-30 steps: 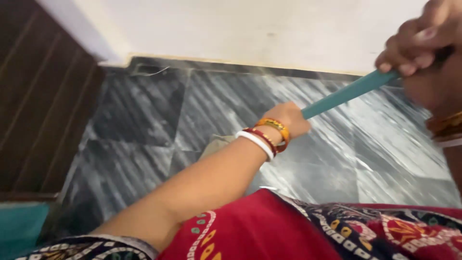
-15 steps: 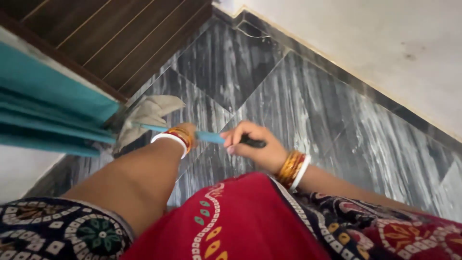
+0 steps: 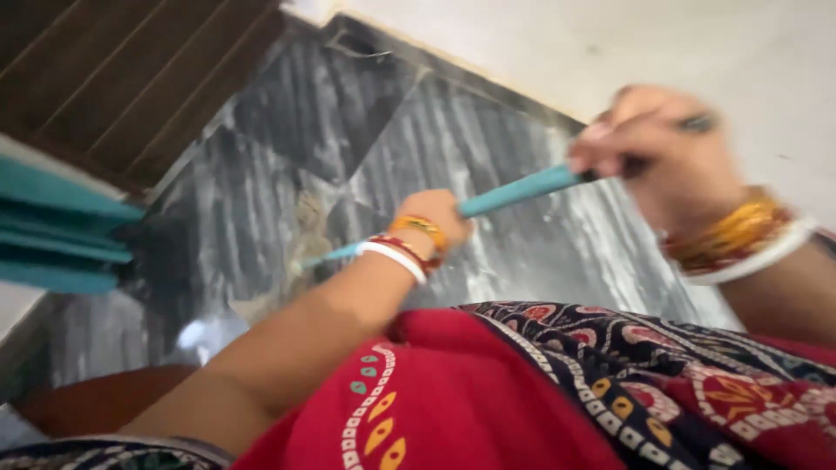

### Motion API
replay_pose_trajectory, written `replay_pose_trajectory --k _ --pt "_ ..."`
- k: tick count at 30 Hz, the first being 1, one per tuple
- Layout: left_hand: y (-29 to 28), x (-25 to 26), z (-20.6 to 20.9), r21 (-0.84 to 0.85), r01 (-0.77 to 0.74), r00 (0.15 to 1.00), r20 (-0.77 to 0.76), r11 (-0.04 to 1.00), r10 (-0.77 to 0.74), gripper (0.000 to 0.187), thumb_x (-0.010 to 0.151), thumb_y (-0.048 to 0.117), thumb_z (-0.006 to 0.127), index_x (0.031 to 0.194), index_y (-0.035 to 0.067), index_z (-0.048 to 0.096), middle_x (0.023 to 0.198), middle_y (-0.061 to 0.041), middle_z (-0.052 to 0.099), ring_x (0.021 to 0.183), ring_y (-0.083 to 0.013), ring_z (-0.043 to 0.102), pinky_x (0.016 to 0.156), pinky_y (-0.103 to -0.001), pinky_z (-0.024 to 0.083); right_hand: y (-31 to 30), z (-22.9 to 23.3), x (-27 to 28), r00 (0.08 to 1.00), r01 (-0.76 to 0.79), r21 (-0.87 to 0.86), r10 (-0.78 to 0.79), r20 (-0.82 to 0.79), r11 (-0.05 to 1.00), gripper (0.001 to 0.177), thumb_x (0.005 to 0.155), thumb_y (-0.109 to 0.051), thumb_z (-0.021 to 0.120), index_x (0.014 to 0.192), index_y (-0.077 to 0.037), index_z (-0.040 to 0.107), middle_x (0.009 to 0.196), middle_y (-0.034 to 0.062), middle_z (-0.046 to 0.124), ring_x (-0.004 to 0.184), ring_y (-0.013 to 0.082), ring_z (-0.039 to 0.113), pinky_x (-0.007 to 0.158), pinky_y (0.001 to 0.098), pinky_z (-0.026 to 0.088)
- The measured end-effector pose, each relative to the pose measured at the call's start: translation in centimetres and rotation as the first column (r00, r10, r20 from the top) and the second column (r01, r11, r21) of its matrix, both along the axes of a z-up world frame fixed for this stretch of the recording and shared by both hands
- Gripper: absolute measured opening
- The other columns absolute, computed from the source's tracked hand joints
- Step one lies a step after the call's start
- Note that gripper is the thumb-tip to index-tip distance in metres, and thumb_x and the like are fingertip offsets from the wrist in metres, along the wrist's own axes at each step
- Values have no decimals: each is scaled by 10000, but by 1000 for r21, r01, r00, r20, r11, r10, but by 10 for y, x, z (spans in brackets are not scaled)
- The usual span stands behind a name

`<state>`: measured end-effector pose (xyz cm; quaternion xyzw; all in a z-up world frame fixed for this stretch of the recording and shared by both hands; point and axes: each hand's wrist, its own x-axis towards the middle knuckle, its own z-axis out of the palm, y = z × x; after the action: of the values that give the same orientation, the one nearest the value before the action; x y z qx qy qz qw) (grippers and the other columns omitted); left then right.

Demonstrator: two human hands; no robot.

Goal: Mopping a marble floor using a bucket and a cloth attached to a squeegee handle.

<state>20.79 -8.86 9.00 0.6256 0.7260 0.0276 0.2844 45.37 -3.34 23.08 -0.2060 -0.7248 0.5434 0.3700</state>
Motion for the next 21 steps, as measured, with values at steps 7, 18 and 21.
replay_pose_trajectory --k 7,18,21 --pt "26 167 87 -39 243 957 171 969 -233 415 900 411 576 1096 102 770 1111 -180 758 1029 -347 737 905 -462 575 143 -41 301 978 -130 -125 106 -179 984 256 983 -170 590 762 -184 464 726 -76 475 666 111 423 824 354 434" --pt "-7 48 33 72 56 993 97 996 -62 325 823 325 622 1032 144 792 1062 -172 745 1029 -372 715 905 -473 569 -15 26 21 949 41 -297 -130 -287 954 246 961 -13 459 731 -99 443 547 23 379 549 162 396 638 364 411" --pt "-33 -34 -13 21 64 998 -6 998 -64 313 798 334 676 1005 135 800 1005 -178 752 973 -374 729 877 -476 578 -35 -13 -46 947 -56 -341 -58 -316 938 201 931 30 483 766 -85 499 613 51 483 587 186 491 746 428 507"
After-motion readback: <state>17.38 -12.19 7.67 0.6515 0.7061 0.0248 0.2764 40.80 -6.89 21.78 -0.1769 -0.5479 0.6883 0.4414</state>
